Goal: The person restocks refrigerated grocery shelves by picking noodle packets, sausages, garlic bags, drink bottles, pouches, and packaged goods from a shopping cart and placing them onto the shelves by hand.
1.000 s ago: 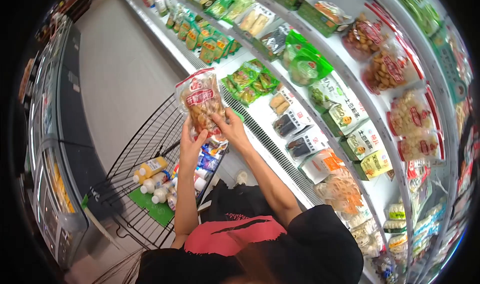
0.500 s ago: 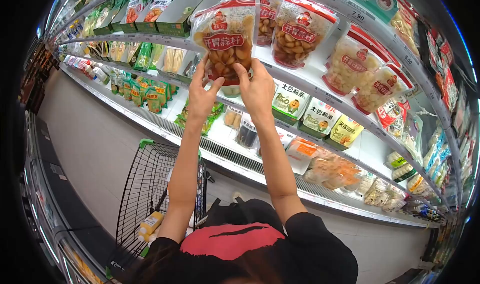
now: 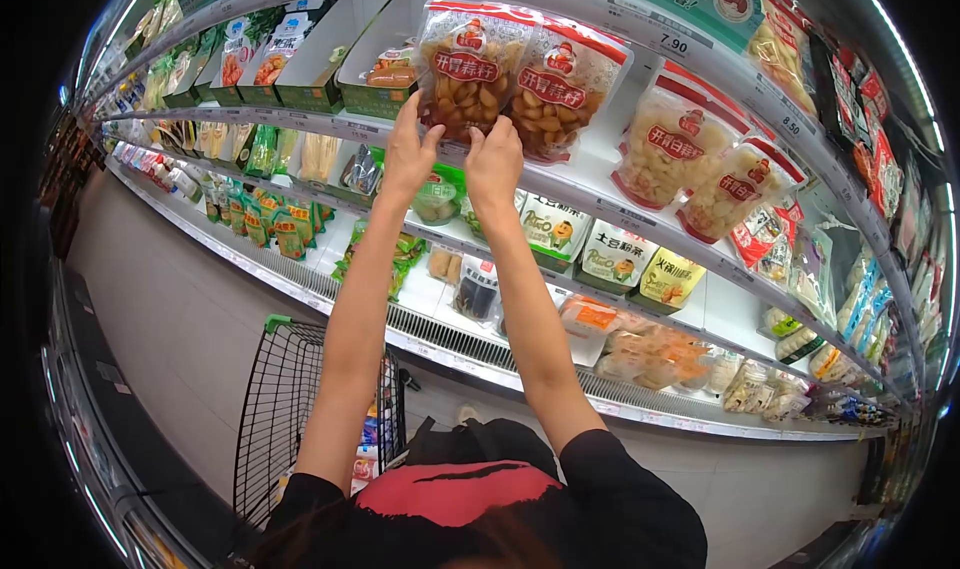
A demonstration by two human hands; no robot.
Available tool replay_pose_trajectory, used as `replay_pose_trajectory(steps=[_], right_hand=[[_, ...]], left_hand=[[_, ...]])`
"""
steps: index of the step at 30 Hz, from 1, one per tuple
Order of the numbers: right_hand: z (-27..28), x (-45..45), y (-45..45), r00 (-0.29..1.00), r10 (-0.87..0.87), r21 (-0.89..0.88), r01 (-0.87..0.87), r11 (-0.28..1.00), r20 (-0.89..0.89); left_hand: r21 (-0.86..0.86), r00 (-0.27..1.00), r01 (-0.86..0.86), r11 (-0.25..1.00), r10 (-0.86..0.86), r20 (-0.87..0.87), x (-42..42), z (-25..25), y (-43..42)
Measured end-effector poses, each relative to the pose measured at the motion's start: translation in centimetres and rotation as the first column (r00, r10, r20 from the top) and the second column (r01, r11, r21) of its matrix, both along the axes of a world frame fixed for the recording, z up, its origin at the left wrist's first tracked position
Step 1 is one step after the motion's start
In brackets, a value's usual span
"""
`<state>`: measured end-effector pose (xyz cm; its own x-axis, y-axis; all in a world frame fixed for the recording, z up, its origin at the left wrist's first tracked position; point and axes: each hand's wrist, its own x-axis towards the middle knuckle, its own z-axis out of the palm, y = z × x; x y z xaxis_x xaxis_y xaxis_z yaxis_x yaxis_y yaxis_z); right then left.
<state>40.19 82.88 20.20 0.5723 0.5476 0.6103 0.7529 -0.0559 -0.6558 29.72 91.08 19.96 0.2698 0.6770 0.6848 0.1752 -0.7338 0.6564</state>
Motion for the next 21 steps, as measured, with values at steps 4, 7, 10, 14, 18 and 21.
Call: replay_pose_trajectory(steps=[4,7,10,14,18,21], right_hand=[[-0.6,-0.3,1.0,0.996,-0.068,0.12,0.061,0.991,0.061],[-0.6,-0.4,0.8,0.996,-0.056,0.065,0.052,0.997,0.07],[0.1,-0.6,-0.5,0.989,-0.049,0.027,0.046,0.999,0.137],[0.7,-3.2,-5.9,0.992,0.023,0.1,-0.036,0.994,0.122],[-5.2,-10.0,-10.7,0.938,0.343,-0.043,-0.346,0.937,-0.055],[-13.5,-17.2,-13.8,0.707,0.641,-0.274,-0.707,0.652,-0.299]], left_hand=[[0.025,0.993,-0.089,0.996,0.091,-0.069,1.1,-0.3,1.1],[-0.033,0.989,-0.088,0.996,0.083,-0.122,0.5,-0.1,1.1],[-0.048,0.992,-0.037,0.998,0.031,-0.123,-0.5,0.2,0.3],[0.075,0.991,-0.106,0.992,0.111,-0.076,-2.8,-0.8,-3.5],[-0.186,0.984,-0.122,0.975,0.094,-0.154,-10.7,-7.3,-12.9],[-0.307,0.895,-0.383,0.871,0.269,-0.356,-19.7,-15.1,-22.4]])
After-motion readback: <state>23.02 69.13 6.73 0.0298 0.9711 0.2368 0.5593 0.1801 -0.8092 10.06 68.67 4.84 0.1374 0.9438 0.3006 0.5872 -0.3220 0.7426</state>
